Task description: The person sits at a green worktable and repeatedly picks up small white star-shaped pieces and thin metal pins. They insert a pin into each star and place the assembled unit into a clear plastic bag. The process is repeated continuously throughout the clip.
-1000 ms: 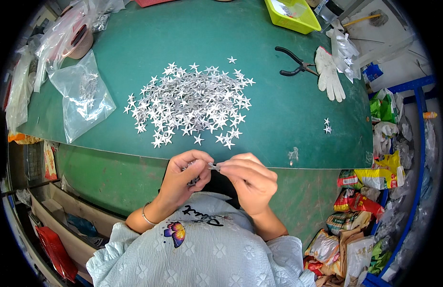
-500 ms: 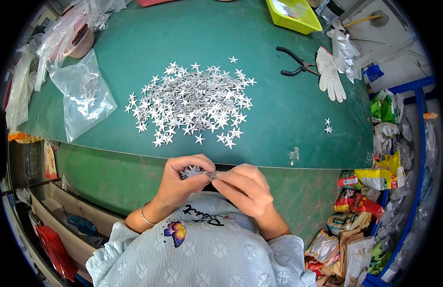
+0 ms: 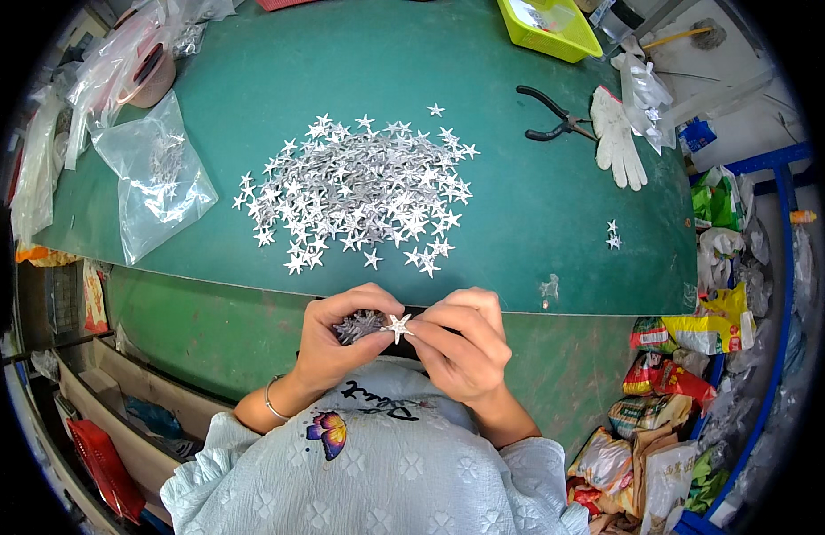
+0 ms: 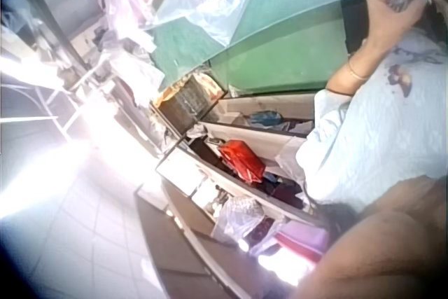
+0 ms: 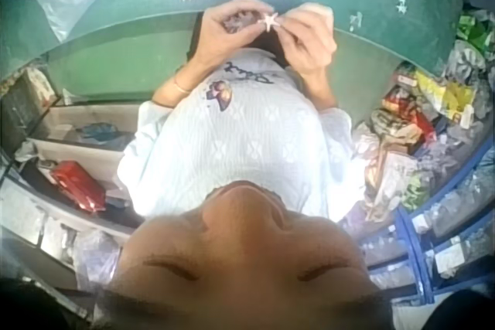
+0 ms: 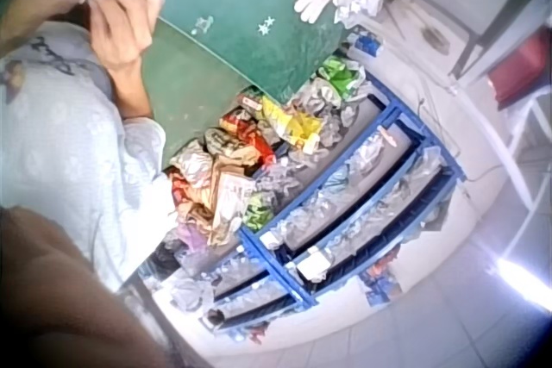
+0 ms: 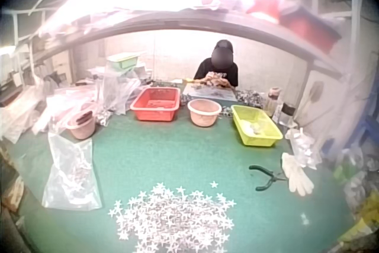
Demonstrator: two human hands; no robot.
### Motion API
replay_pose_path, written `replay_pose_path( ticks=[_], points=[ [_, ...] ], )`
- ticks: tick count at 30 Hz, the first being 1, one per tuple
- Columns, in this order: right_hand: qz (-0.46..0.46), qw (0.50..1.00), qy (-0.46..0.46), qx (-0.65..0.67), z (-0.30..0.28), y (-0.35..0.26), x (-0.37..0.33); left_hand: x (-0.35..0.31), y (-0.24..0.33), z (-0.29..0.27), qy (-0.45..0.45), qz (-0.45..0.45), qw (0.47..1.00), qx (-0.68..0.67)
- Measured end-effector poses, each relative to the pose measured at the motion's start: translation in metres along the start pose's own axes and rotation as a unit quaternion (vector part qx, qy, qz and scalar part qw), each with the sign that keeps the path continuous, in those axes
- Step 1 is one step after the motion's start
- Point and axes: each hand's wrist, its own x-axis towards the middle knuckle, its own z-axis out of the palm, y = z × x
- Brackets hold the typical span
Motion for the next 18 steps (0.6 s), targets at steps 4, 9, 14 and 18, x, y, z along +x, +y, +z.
replay_pose_path(
  ticks=[4,9,14,18],
  points=[
    [0.002,1.000,-0.007,-0.002,-0.0018,-0.0006,0.0008,-0.0003,0.0012,0.0004,0.001,-0.009,1.000,-0.006],
    [0.013,1.000,-0.001,0.009,-0.0018,0.0002,-0.0008,-0.0005,0.0001,0.0004,0.002,-0.007,1.000,0.003],
    [0.054,0.995,0.013,0.077,0.0014,0.0040,-0.0022,0.0003,0.0003,0.0006,-0.002,0.001,1.000,-0.001],
    [0.061,0.992,0.011,0.106,0.0025,0.0048,-0.0029,0.0008,0.0042,0.0021,0.009,-0.016,1.000,-0.004]
  ],
)
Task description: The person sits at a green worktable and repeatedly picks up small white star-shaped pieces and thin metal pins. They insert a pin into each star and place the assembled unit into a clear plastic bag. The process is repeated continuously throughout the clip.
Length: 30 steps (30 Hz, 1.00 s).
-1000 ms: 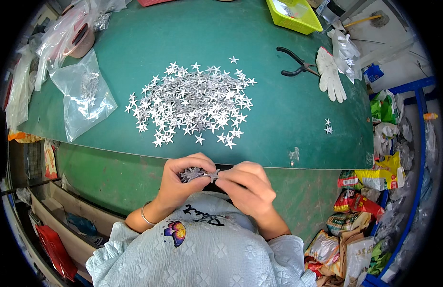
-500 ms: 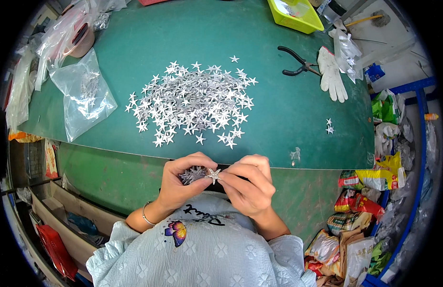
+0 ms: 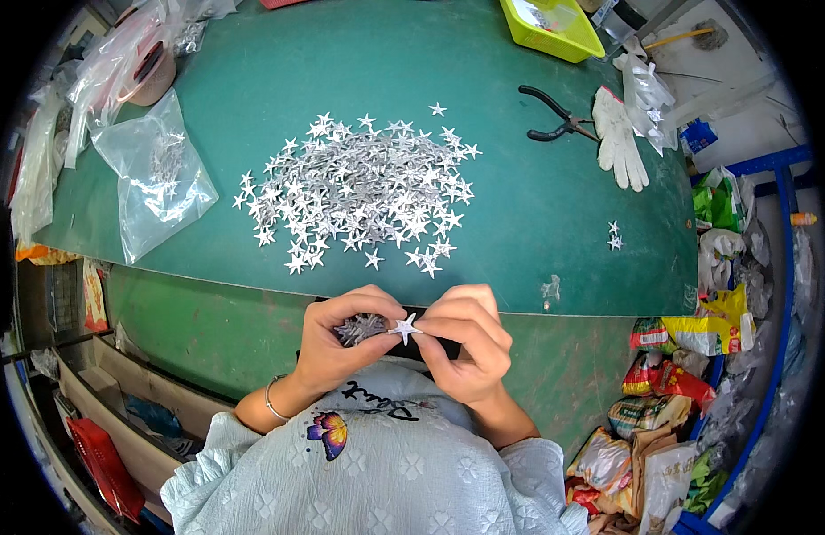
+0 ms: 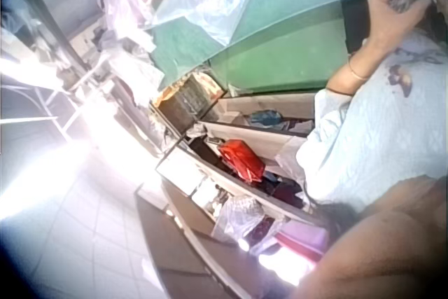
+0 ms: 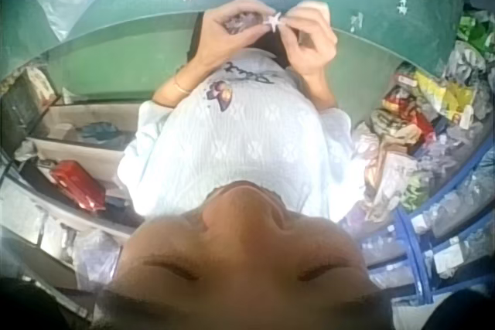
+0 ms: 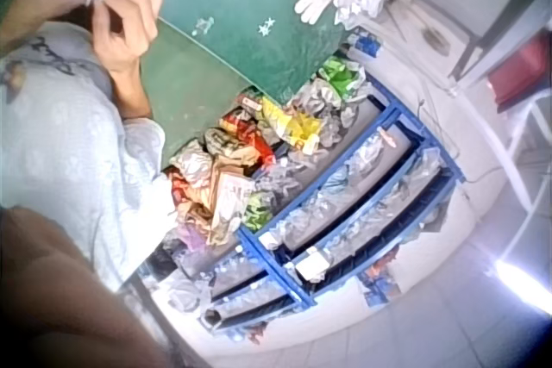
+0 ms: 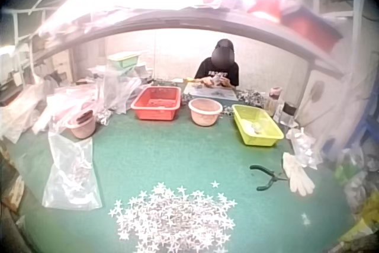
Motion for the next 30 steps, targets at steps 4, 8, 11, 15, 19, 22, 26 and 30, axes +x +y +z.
replay_pose_path(
  ticks=[4,8,11,15,19,22,26,30],
  points=[
    [0.004,1.000,-0.003,0.006,0.000,0.000,-0.001,-0.001,-0.001,-0.001,-0.003,0.014,1.000,0.005],
    [0.000,1.000,-0.004,0.011,0.000,0.001,-0.002,-0.001,-0.003,0.000,-0.002,0.031,1.000,-0.006],
    [-0.005,1.000,0.002,0.007,0.000,-0.002,-0.002,-0.002,0.000,0.001,0.014,0.018,0.999,-0.023],
    [-0.029,0.999,0.011,-0.020,-0.001,-0.003,-0.004,-0.004,0.001,0.003,0.033,-0.002,0.998,-0.049],
    [-0.045,0.998,0.015,-0.039,0.000,-0.005,-0.006,-0.005,0.000,0.000,0.017,0.028,0.999,-0.024],
    [-0.061,0.997,0.016,-0.051,0.000,-0.005,-0.006,-0.005,0.002,0.000,0.016,0.022,0.999,-0.021],
    [-0.079,0.994,0.026,-0.065,0.003,-0.006,-0.007,-0.005,0.003,0.000,0.013,0.018,0.999,-0.030],
    [-0.102,0.990,0.030,-0.091,0.001,-0.005,-0.013,-0.004,0.005,-0.002,-0.005,0.017,0.999,-0.031]
  ],
)
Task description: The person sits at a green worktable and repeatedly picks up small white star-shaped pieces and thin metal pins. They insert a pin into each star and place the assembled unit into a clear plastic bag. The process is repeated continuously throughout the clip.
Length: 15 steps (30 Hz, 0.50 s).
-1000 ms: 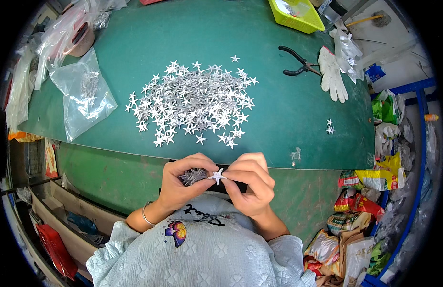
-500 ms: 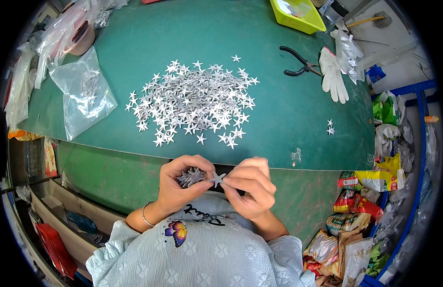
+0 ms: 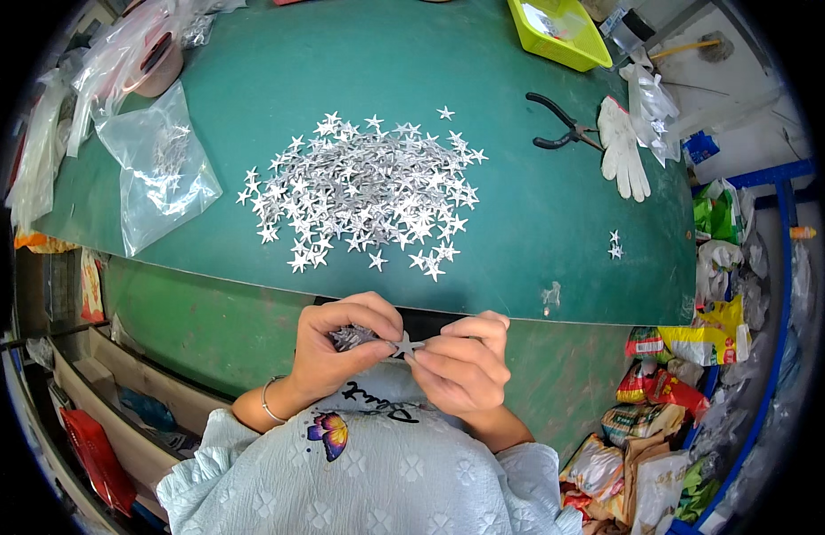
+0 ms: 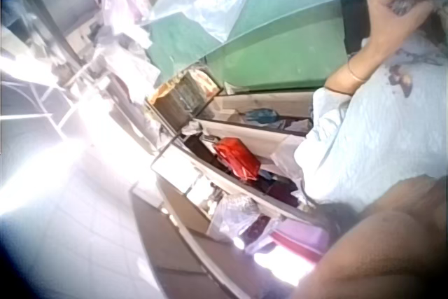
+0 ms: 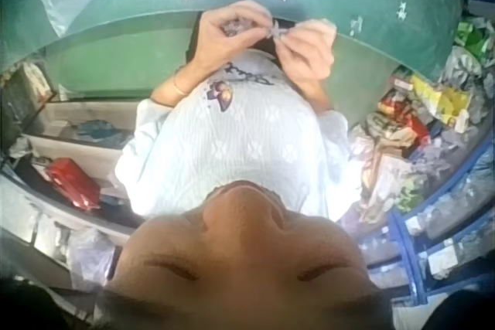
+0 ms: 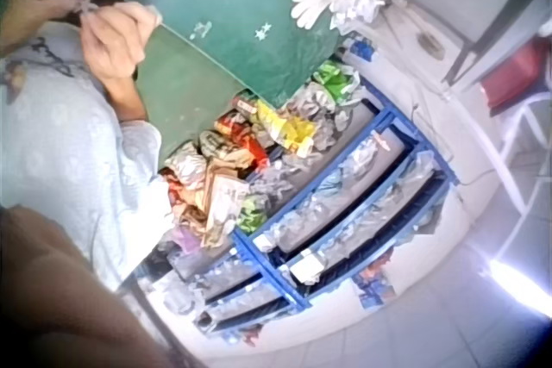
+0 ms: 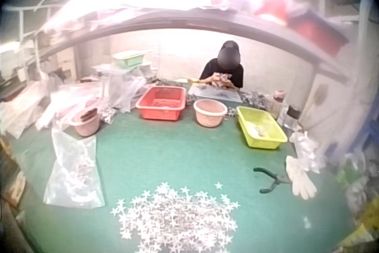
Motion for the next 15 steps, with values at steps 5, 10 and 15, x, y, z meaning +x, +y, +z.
replay_pose_path(
  ticks=[5,10,15],
  points=[
    [-0.009,1.000,-0.003,-0.005,-0.0003,-0.0014,-0.0003,-0.0007,0.0010,-0.0002,-0.005,0.002,1.000,0.001],
    [-0.006,1.000,0.005,0.009,0.0018,-0.0022,-0.0035,-0.0013,0.0044,0.0012,-0.003,-0.019,1.000,-0.004],
    [0.001,1.000,0.014,0.008,0.0039,-0.0044,-0.0014,0.0000,0.0070,0.0012,-0.013,-0.017,1.000,0.004]
  ],
)
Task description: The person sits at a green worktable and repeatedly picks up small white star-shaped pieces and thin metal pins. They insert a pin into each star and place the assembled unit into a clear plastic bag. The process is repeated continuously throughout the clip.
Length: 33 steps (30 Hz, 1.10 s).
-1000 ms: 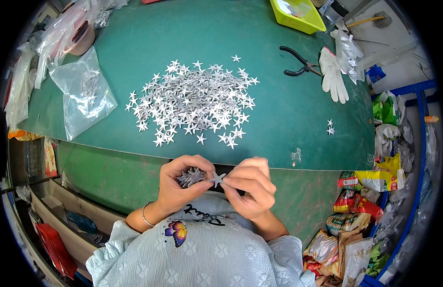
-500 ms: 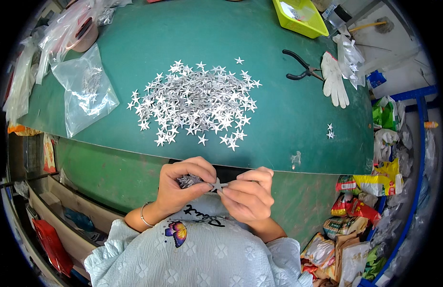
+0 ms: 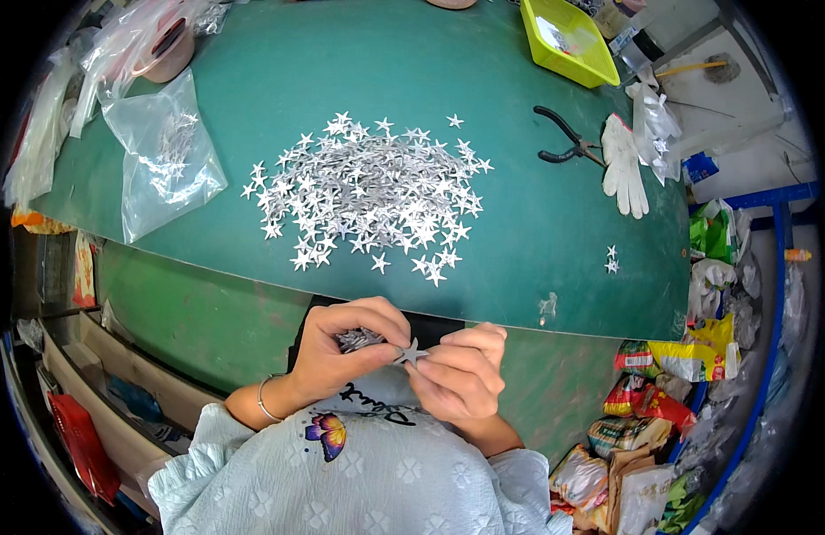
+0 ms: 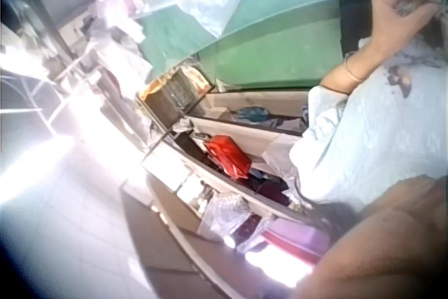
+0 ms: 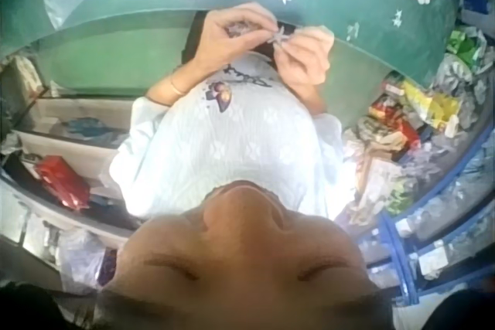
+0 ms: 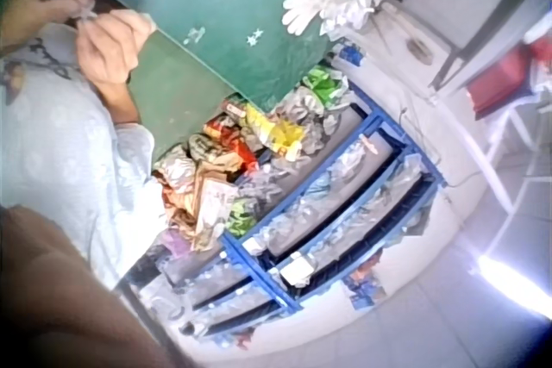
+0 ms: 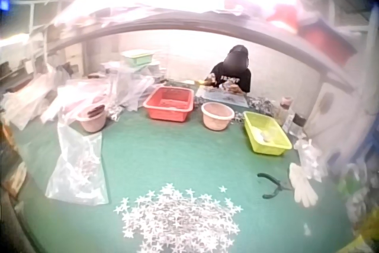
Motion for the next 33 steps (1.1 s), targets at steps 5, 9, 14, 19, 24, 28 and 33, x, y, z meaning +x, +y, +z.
replay_pose_path(
  ticks=[5,9,14,19,24,28,33],
  points=[
    [0.040,0.999,-0.013,0.004,0.000,0.000,0.007,-0.003,-0.003,0.005,0.045,-0.046,0.995,-0.072],
    [0.159,0.979,-0.019,0.128,0.002,0.000,0.006,-0.001,-0.004,0.002,0.025,-0.096,0.991,-0.093],
    [0.294,0.927,-0.108,0.206,-0.004,0.013,0.010,-0.001,-0.020,-0.003,0.040,-0.172,0.976,-0.124],
    [0.237,0.954,-0.114,-0.144,-0.004,0.053,0.016,0.000,-0.027,-0.010,0.039,-0.164,0.933,-0.319],
    [0.179,0.933,-0.174,-0.259,0.004,0.067,0.006,0.004,-0.025,-0.011,0.066,-0.166,0.930,-0.322],
    [0.194,0.953,-0.103,-0.208,0.003,0.066,0.005,0.004,-0.028,-0.011,0.085,-0.143,0.930,-0.329],
    [0.223,0.971,-0.026,-0.086,0.001,0.052,0.013,0.005,-0.033,-0.009,0.100,-0.178,0.941,-0.269]
  ],
)
